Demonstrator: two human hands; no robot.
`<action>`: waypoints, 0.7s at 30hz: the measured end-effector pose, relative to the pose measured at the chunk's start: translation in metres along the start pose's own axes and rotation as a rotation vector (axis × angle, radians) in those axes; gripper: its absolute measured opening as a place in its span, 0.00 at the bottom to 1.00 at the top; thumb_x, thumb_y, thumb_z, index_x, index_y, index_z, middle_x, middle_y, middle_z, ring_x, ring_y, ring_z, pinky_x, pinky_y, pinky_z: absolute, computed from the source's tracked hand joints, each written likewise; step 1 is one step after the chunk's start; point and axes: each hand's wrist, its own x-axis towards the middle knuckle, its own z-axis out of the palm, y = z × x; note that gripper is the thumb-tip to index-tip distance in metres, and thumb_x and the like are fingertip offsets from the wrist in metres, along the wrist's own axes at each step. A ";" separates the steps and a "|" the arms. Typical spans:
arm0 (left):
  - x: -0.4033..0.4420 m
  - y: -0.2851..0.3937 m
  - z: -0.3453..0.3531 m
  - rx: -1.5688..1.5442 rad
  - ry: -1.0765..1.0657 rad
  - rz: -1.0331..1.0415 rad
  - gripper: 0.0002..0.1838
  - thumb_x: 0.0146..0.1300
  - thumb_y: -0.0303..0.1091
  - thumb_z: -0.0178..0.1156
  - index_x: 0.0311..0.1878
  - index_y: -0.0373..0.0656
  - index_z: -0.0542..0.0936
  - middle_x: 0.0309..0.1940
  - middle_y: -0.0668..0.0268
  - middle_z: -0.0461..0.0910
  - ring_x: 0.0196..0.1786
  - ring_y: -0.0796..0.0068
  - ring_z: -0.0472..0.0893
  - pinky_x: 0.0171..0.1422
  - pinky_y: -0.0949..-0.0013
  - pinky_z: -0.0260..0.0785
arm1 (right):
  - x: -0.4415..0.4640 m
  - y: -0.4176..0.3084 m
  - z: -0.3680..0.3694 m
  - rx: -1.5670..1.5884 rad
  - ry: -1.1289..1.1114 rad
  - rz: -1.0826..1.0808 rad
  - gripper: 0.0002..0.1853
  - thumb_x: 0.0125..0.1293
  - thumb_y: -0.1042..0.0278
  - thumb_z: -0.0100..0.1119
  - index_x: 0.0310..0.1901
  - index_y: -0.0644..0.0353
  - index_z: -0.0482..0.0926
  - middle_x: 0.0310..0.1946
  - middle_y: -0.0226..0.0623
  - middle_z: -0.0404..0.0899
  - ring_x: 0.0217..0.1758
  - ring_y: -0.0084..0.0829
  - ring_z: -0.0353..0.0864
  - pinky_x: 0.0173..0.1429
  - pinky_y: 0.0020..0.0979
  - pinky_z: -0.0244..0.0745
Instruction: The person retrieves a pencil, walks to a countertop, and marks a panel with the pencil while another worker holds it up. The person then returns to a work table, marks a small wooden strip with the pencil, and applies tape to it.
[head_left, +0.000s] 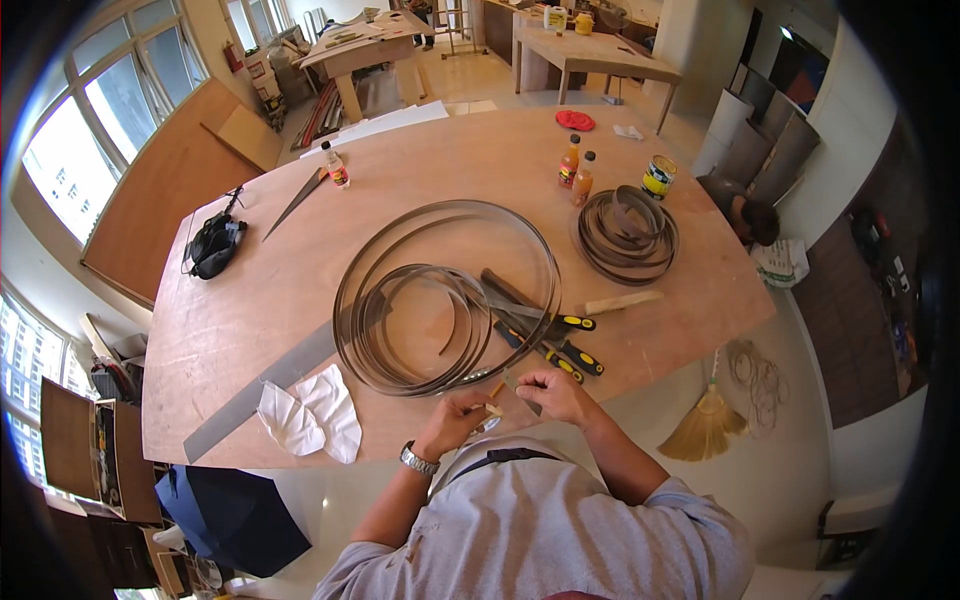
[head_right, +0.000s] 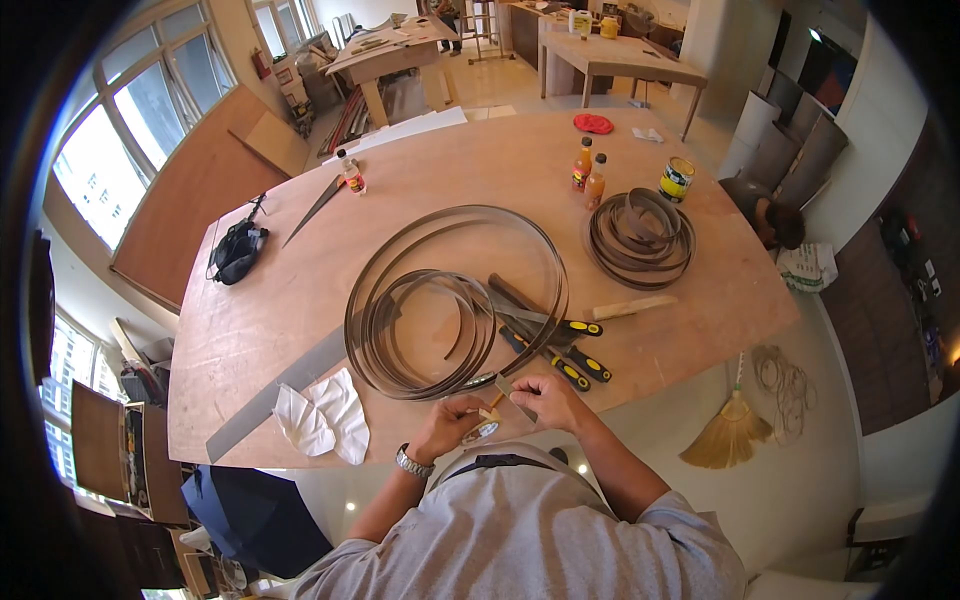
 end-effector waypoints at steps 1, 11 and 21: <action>0.000 0.000 0.000 -0.014 0.004 -0.009 0.09 0.64 0.22 0.58 0.45 0.39 0.83 0.32 0.74 0.80 0.32 0.89 0.74 0.36 0.79 0.67 | 0.001 0.001 0.000 0.011 -0.005 0.009 0.16 0.64 0.64 0.65 0.47 0.67 0.83 0.37 0.36 0.85 0.40 0.22 0.81 0.47 0.27 0.75; 0.005 0.000 -0.006 0.001 0.074 0.018 0.09 0.65 0.23 0.58 0.47 0.39 0.84 0.33 0.73 0.81 0.33 0.87 0.76 0.39 0.78 0.70 | 0.004 -0.008 0.006 0.088 -0.004 0.022 0.13 0.65 0.65 0.64 0.46 0.66 0.82 0.33 0.31 0.83 0.36 0.19 0.78 0.44 0.26 0.74; 0.007 0.004 -0.013 -0.085 0.125 -0.023 0.09 0.66 0.26 0.59 0.47 0.37 0.83 0.37 0.68 0.84 0.37 0.85 0.79 0.42 0.77 0.72 | 0.007 -0.006 0.010 0.010 0.041 -0.029 0.13 0.65 0.64 0.64 0.45 0.65 0.83 0.33 0.31 0.84 0.36 0.19 0.78 0.43 0.26 0.74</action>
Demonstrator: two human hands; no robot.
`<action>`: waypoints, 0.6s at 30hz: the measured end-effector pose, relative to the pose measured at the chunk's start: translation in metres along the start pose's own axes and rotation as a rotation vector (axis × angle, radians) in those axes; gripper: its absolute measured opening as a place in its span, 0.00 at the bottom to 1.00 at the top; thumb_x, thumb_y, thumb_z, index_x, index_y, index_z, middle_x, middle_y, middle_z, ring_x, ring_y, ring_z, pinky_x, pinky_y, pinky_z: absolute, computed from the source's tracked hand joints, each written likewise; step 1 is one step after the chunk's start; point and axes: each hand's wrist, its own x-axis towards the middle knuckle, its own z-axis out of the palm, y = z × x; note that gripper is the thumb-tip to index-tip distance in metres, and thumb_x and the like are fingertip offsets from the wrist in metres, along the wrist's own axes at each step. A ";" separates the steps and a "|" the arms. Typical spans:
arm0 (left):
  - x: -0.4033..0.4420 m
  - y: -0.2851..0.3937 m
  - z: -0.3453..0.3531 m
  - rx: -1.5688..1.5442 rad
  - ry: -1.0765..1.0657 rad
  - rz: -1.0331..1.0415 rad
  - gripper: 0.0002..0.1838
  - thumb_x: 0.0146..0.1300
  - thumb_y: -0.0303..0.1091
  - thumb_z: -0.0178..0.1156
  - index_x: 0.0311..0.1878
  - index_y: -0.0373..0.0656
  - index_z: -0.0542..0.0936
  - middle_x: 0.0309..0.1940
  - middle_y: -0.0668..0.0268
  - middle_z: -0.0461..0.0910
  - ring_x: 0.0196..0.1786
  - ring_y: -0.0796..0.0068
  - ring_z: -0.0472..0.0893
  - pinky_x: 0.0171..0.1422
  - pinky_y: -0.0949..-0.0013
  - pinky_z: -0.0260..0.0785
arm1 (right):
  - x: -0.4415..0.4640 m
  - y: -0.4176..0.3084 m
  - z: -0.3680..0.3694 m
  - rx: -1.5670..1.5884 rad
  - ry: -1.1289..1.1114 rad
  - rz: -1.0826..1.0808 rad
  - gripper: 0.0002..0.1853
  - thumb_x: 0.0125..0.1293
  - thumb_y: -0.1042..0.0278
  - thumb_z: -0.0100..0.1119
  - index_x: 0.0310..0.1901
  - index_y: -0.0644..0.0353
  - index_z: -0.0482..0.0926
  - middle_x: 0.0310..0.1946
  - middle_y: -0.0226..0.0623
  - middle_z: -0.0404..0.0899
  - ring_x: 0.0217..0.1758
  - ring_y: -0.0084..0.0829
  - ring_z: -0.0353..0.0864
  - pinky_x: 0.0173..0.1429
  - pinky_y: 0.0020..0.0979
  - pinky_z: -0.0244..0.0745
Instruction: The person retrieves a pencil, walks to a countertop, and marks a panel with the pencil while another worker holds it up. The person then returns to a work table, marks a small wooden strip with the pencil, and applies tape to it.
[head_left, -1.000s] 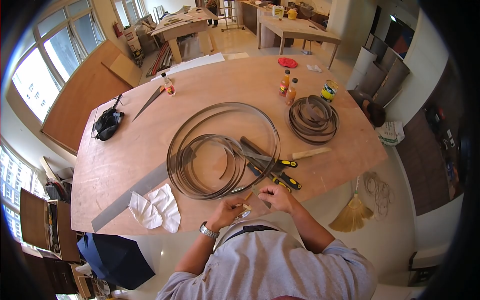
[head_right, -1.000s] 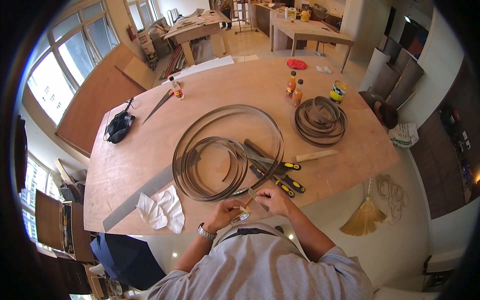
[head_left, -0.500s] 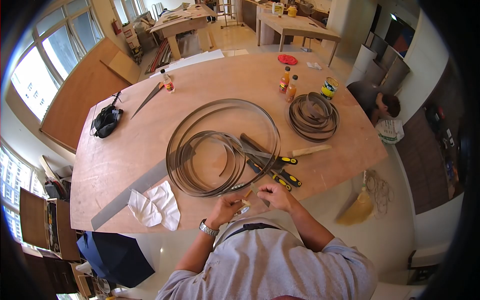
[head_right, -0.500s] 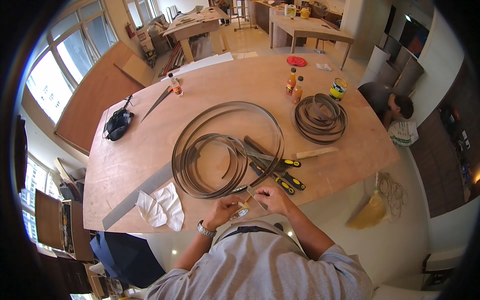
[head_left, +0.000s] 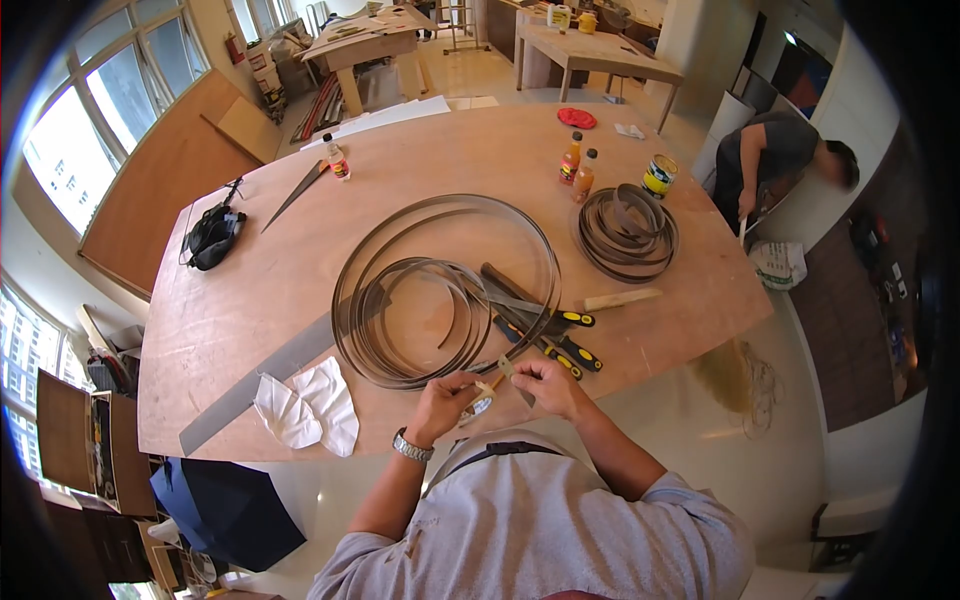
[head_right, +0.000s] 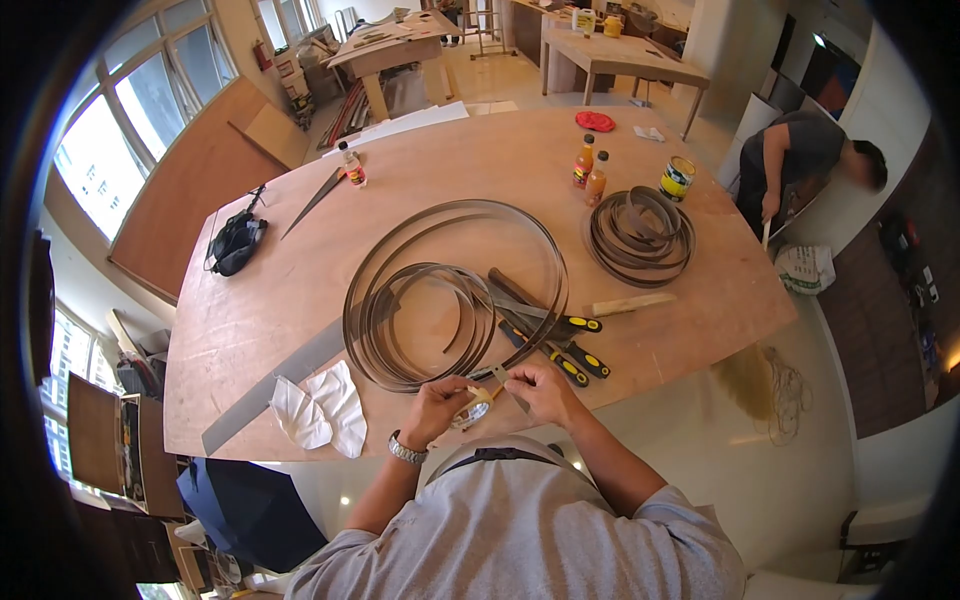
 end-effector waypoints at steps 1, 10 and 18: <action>0.000 -0.002 0.000 0.022 0.002 0.009 0.09 0.66 0.26 0.59 0.47 0.37 0.83 0.37 0.69 0.84 0.37 0.85 0.79 0.42 0.77 0.72 | -0.001 -0.002 0.000 0.015 -0.003 0.002 0.12 0.65 0.65 0.64 0.45 0.65 0.83 0.33 0.28 0.83 0.36 0.18 0.77 0.43 0.25 0.73; -0.001 -0.003 0.000 0.058 0.014 0.031 0.10 0.66 0.27 0.60 0.48 0.37 0.83 0.36 0.69 0.84 0.37 0.85 0.79 0.43 0.77 0.72 | 0.000 0.000 0.002 0.022 0.012 0.002 0.12 0.65 0.66 0.64 0.44 0.65 0.83 0.33 0.27 0.82 0.35 0.16 0.76 0.42 0.23 0.73; -0.002 0.001 -0.001 0.047 0.029 0.025 0.10 0.66 0.29 0.61 0.48 0.37 0.84 0.35 0.69 0.84 0.36 0.85 0.78 0.41 0.77 0.72 | 0.003 -0.004 0.004 0.007 0.019 -0.003 0.12 0.66 0.67 0.64 0.45 0.65 0.83 0.34 0.25 0.82 0.36 0.15 0.76 0.42 0.21 0.73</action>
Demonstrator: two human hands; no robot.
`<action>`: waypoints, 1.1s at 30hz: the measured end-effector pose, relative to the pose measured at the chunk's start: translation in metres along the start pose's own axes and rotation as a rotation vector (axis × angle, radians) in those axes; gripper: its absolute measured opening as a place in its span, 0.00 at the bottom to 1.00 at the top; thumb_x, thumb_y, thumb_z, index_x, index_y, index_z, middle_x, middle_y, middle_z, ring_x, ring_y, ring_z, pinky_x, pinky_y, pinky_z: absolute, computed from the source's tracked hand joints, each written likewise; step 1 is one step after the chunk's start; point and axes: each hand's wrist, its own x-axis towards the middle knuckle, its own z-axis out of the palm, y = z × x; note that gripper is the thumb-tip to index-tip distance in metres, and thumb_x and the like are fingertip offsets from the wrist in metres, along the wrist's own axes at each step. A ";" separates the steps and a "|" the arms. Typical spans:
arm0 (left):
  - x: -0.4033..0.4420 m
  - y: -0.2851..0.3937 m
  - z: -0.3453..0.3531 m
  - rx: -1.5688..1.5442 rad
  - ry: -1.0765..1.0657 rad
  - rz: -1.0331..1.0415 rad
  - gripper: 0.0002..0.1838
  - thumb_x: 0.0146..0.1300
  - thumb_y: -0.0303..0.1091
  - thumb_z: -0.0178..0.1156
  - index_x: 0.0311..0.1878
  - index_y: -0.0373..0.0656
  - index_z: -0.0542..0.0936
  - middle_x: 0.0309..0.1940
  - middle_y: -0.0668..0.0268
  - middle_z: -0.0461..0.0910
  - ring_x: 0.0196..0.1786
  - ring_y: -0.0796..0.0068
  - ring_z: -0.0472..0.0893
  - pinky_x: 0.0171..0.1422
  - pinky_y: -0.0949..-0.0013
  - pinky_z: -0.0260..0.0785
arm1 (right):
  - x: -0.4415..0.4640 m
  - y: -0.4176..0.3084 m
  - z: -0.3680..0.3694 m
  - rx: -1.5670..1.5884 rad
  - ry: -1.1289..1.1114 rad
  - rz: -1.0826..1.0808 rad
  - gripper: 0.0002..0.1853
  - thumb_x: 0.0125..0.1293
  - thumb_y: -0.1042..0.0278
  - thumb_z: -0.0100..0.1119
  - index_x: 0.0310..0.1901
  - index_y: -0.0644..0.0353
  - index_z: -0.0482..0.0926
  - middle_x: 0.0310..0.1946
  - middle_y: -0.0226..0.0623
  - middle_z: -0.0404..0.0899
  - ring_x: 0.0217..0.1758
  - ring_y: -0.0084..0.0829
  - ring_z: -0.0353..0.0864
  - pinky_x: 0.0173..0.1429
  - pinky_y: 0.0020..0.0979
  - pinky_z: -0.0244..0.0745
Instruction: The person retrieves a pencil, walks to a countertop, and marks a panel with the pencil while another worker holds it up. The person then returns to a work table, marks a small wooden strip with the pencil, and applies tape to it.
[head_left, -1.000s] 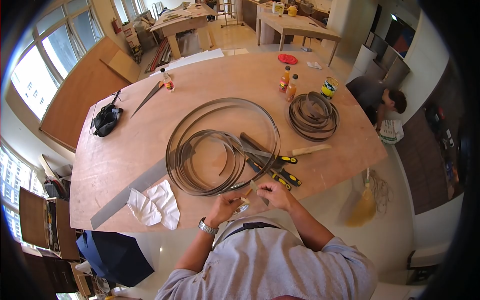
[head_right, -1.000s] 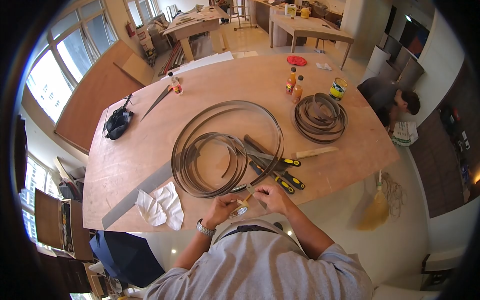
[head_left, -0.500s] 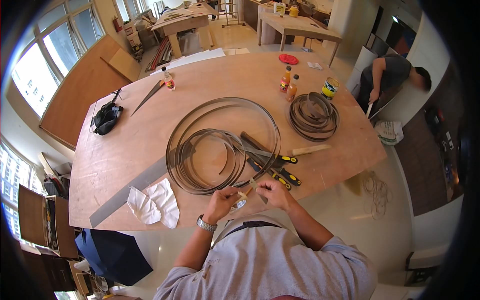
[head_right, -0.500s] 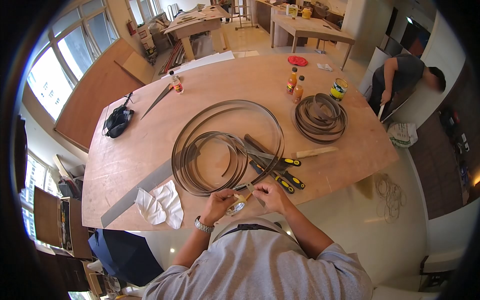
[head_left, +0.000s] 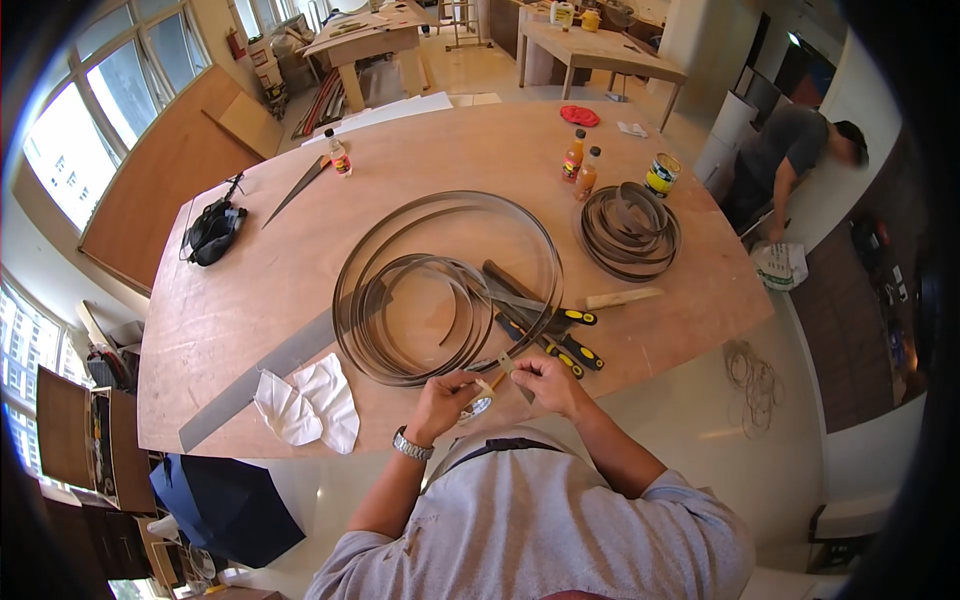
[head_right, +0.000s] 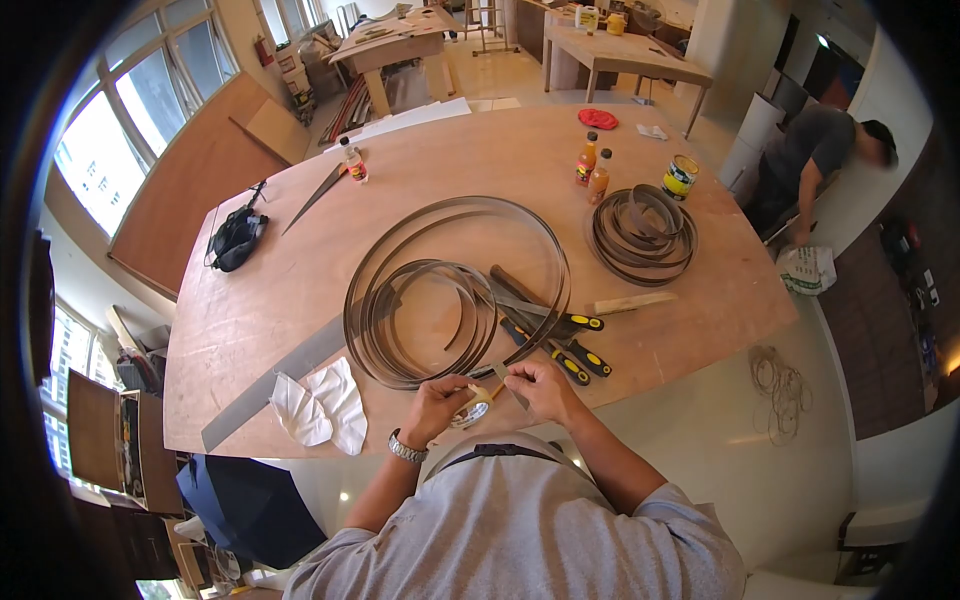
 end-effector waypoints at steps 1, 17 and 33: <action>0.001 -0.003 0.000 0.003 0.003 -0.001 0.10 0.67 0.29 0.61 0.48 0.37 0.84 0.34 0.69 0.84 0.36 0.85 0.78 0.41 0.77 0.72 | 0.001 0.003 0.001 -0.003 0.008 -0.005 0.13 0.65 0.66 0.64 0.45 0.66 0.83 0.34 0.29 0.83 0.36 0.17 0.77 0.43 0.23 0.74; 0.005 -0.013 -0.003 -0.080 0.018 -0.004 0.08 0.66 0.27 0.61 0.47 0.36 0.81 0.34 0.71 0.82 0.31 0.86 0.76 0.34 0.78 0.69 | 0.008 0.012 0.000 -0.018 -0.001 0.017 0.17 0.64 0.62 0.65 0.48 0.67 0.82 0.36 0.36 0.85 0.38 0.22 0.80 0.46 0.27 0.75; 0.010 0.003 -0.001 -0.047 0.104 -0.052 0.07 0.65 0.29 0.63 0.43 0.37 0.81 0.28 0.72 0.80 0.29 0.87 0.74 0.31 0.78 0.67 | 0.018 0.009 0.006 0.004 0.080 -0.012 0.17 0.64 0.64 0.66 0.48 0.68 0.81 0.37 0.34 0.84 0.39 0.19 0.79 0.46 0.24 0.74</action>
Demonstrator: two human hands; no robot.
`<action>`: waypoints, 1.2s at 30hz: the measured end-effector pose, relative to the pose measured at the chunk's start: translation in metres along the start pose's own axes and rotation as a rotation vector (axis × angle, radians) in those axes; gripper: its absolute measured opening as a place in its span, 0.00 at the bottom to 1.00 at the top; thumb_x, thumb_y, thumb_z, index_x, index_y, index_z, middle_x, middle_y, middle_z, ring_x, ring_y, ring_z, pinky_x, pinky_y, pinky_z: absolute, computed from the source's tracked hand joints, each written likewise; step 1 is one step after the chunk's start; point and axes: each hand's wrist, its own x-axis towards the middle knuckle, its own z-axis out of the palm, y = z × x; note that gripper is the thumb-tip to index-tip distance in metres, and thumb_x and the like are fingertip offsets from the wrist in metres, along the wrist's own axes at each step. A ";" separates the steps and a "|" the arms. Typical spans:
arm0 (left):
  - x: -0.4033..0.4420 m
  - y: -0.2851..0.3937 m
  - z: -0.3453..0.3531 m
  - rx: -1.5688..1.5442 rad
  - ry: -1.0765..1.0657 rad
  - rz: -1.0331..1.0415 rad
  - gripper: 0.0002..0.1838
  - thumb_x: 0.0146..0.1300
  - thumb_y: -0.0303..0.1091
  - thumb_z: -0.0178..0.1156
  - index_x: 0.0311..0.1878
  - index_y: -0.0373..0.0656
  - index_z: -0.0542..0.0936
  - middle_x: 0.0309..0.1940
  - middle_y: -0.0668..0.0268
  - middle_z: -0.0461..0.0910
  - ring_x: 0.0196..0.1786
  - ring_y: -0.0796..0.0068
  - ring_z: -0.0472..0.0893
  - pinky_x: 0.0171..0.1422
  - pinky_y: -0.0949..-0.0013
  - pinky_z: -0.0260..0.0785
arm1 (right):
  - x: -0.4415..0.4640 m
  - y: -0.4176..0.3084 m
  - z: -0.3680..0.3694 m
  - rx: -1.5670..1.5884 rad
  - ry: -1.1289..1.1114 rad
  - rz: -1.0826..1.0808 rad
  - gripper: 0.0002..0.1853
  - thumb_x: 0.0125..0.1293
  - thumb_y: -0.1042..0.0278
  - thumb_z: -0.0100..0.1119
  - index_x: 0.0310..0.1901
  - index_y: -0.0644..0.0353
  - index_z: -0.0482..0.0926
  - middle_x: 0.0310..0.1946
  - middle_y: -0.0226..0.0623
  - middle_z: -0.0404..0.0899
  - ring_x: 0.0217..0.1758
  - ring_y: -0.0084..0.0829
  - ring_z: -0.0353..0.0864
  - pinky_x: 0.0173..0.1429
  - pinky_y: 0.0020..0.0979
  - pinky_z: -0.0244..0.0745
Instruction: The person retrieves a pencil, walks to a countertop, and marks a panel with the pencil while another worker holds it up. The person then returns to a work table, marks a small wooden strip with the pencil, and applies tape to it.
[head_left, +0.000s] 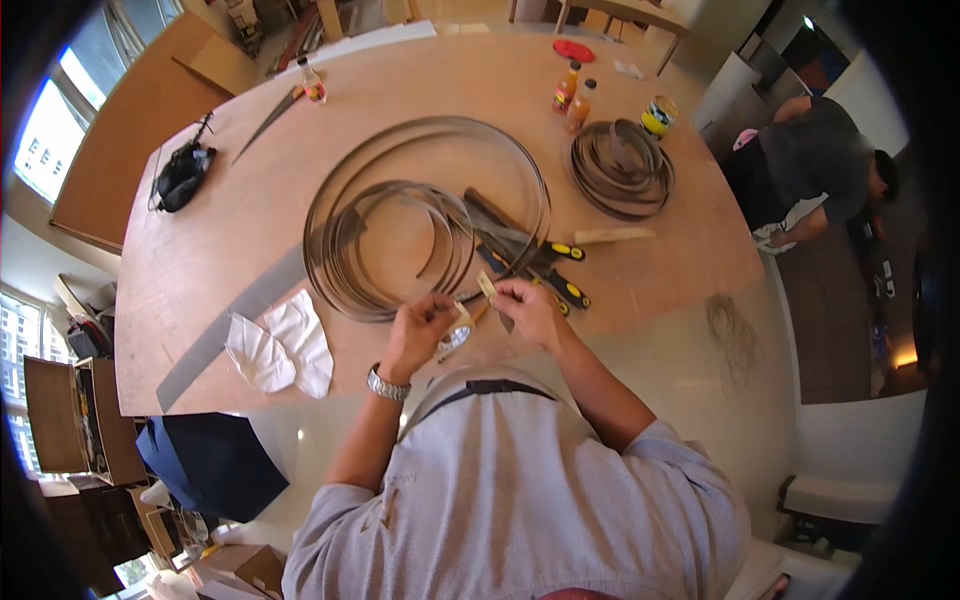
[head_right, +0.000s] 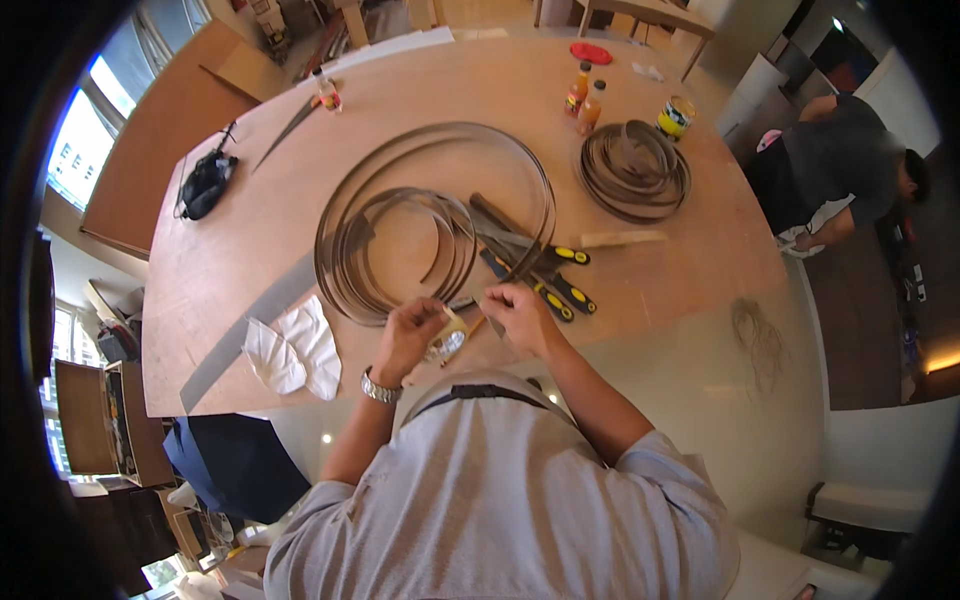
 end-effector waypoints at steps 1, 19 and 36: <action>0.003 0.000 0.001 -0.021 0.002 0.014 0.07 0.65 0.30 0.63 0.42 0.37 0.81 0.26 0.71 0.79 0.27 0.87 0.74 0.29 0.78 0.66 | 0.000 -0.001 0.001 0.020 -0.003 0.016 0.17 0.64 0.64 0.66 0.48 0.69 0.81 0.37 0.34 0.84 0.39 0.19 0.79 0.46 0.24 0.74; 0.010 0.007 0.013 -0.102 0.036 0.010 0.12 0.64 0.31 0.65 0.47 0.36 0.78 0.31 0.70 0.81 0.29 0.87 0.77 0.29 0.80 0.69 | -0.009 -0.018 0.010 -0.102 -0.082 -0.003 0.12 0.64 0.68 0.64 0.44 0.66 0.84 0.32 0.37 0.85 0.33 0.21 0.80 0.40 0.27 0.75; 0.008 0.004 0.016 -0.083 0.029 -0.038 0.12 0.63 0.30 0.66 0.47 0.36 0.78 0.32 0.69 0.83 0.28 0.88 0.76 0.27 0.81 0.68 | -0.010 -0.018 0.011 -0.137 -0.103 -0.048 0.12 0.63 0.67 0.63 0.44 0.66 0.84 0.33 0.41 0.86 0.35 0.25 0.82 0.42 0.28 0.76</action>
